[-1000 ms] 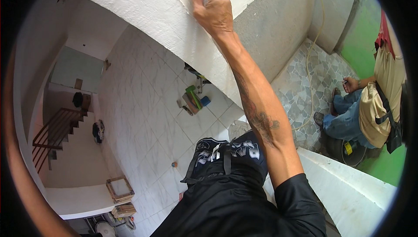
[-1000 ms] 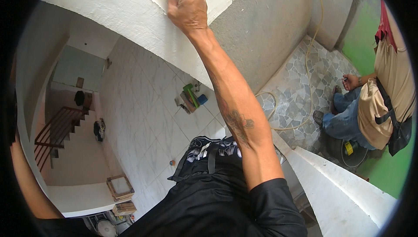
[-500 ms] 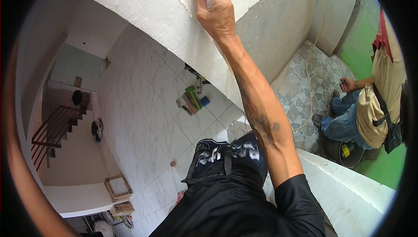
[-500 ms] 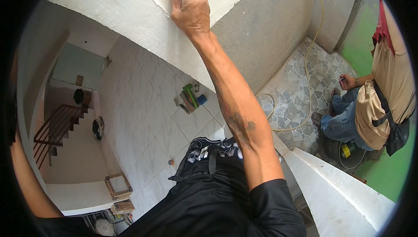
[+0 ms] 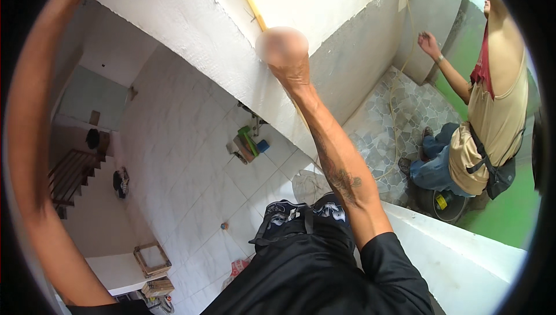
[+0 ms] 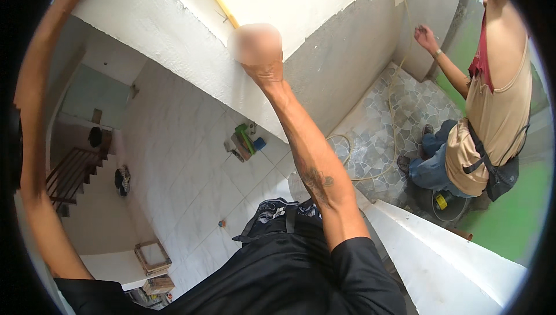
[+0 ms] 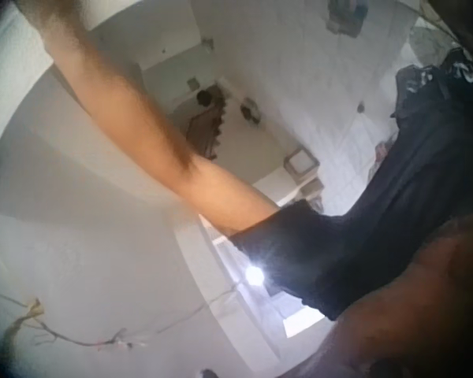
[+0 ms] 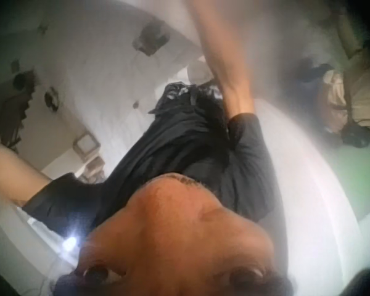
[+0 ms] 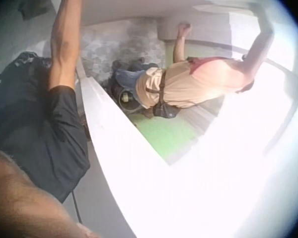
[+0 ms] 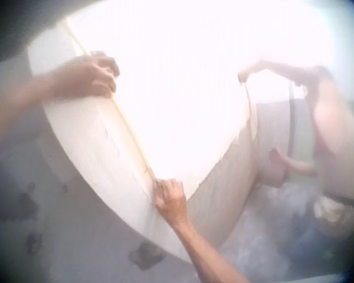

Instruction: The person applies a flexible yellow conduit or tubing along the corner and top edge of a wall, using a pencil to mark positions while another person assists by holding the tubing at the opposite end.

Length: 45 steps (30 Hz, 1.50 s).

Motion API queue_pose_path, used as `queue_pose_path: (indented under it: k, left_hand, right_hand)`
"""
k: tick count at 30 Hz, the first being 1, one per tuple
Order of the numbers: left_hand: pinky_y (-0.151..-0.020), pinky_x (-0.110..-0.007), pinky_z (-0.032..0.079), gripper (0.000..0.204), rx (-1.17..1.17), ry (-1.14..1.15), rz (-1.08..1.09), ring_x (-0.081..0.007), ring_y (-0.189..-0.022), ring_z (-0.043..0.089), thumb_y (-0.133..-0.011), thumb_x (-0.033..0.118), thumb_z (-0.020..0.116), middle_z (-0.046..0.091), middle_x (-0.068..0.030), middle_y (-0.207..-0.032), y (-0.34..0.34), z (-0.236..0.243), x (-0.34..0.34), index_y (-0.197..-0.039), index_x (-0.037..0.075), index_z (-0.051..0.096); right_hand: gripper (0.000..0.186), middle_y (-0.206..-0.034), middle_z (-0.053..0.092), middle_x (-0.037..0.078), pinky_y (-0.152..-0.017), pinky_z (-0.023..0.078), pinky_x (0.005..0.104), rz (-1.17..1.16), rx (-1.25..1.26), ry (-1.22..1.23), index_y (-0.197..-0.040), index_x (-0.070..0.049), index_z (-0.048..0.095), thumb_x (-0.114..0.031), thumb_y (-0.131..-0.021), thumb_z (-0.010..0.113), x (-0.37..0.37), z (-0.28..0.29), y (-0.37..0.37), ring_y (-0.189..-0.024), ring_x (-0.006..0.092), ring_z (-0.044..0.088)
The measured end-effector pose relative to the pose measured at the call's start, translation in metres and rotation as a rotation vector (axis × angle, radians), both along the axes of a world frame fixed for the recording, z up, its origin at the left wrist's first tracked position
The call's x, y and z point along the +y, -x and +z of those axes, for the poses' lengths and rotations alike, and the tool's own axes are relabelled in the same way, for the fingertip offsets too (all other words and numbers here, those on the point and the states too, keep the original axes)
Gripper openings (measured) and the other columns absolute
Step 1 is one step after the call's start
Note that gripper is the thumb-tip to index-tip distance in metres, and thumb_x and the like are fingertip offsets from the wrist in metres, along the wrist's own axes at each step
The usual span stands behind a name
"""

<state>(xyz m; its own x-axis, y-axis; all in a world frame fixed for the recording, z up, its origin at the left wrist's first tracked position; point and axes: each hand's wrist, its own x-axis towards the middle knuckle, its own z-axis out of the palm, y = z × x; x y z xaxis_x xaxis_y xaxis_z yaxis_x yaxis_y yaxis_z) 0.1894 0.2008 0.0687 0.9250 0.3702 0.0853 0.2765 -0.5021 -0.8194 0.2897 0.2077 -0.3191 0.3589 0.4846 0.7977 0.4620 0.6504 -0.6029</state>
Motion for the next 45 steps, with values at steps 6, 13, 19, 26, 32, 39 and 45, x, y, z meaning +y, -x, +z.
queue_pose_path:
  k: [6,13,19,26,32,39,45]
  left_hand:
    - [-0.114,-0.046,0.039,0.014,0.029,-0.023,-0.026,-0.0222,-0.116,0.062,-0.092,0.027,0.071,0.070,-0.0070,-0.118,0.007,0.004,0.011,-0.091,0.015,0.079]
    - [-0.119,-0.052,0.033,0.016,0.047,-0.056,-0.039,-0.0223,-0.120,0.061,-0.095,0.028,0.068,0.069,-0.0060,-0.119,0.009,0.005,0.011,-0.090,0.015,0.076]
    - [-0.126,-0.048,0.030,0.007,-0.103,-0.076,-0.096,-0.0198,-0.122,0.060,-0.087,0.017,0.074,0.064,-0.0039,-0.125,0.012,-0.006,-0.006,-0.090,0.011,0.072]
    - [-0.124,-0.048,0.032,0.007,-0.141,0.028,-0.039,-0.0179,-0.121,0.058,-0.082,0.016,0.077,0.064,-0.0019,-0.115,-0.007,-0.002,-0.038,-0.087,0.010,0.075]
    - [-0.125,-0.049,0.030,0.009,-0.154,0.037,-0.022,-0.0170,-0.124,0.056,-0.081,0.016,0.078,0.063,-0.0009,-0.116,-0.007,-0.004,-0.039,-0.088,0.011,0.076]
    - [-0.126,-0.049,0.028,0.009,-0.150,0.029,-0.024,-0.0165,-0.125,0.055,-0.080,0.016,0.079,0.063,-0.0005,-0.115,-0.009,-0.005,-0.042,-0.088,0.012,0.076]
    - [-0.126,-0.049,0.027,0.009,-0.147,0.026,-0.022,-0.0164,-0.126,0.055,-0.080,0.016,0.079,0.063,-0.0002,-0.115,-0.009,-0.007,-0.041,-0.087,0.012,0.075]
  right_hand:
    - [0.014,-0.088,0.067,0.011,-0.076,0.051,0.0399,0.029,-0.025,0.025,-0.101,-0.002,0.068,-0.008,-0.090,0.073,0.000,0.005,-0.001,-0.082,0.0269,0.062]
    - [0.010,-0.087,0.067,0.011,-0.076,0.051,0.0406,0.017,-0.027,0.086,-0.100,-0.005,0.068,-0.008,-0.091,0.071,-0.015,0.007,-0.007,-0.081,0.0262,0.062]
    - [0.009,-0.086,0.066,0.010,-0.076,0.050,0.0399,0.094,-0.023,0.070,-0.099,-0.005,0.067,-0.007,-0.090,0.071,-0.025,-0.001,-0.006,-0.083,0.0262,0.060]
    - [0.012,-0.088,0.062,0.013,-0.075,0.048,0.0415,0.131,0.024,0.042,-0.100,-0.002,0.066,-0.004,-0.090,0.070,-0.040,0.009,-0.016,-0.083,0.0303,0.057]
    - [0.011,-0.088,0.063,0.012,-0.076,0.048,0.0410,0.130,0.056,0.057,-0.099,-0.003,0.066,-0.006,-0.090,0.070,-0.043,0.007,-0.012,-0.084,0.0296,0.058]
    - [0.011,-0.087,0.062,0.012,-0.076,0.048,0.0408,0.149,0.073,0.063,-0.100,-0.003,0.066,-0.005,-0.090,0.070,-0.046,0.006,-0.011,-0.084,0.0288,0.058]
    - [0.012,-0.087,0.062,0.012,-0.076,0.047,0.0402,0.142,0.071,0.056,-0.101,-0.003,0.066,-0.005,-0.089,0.070,-0.046,0.004,-0.012,-0.083,0.0287,0.056]
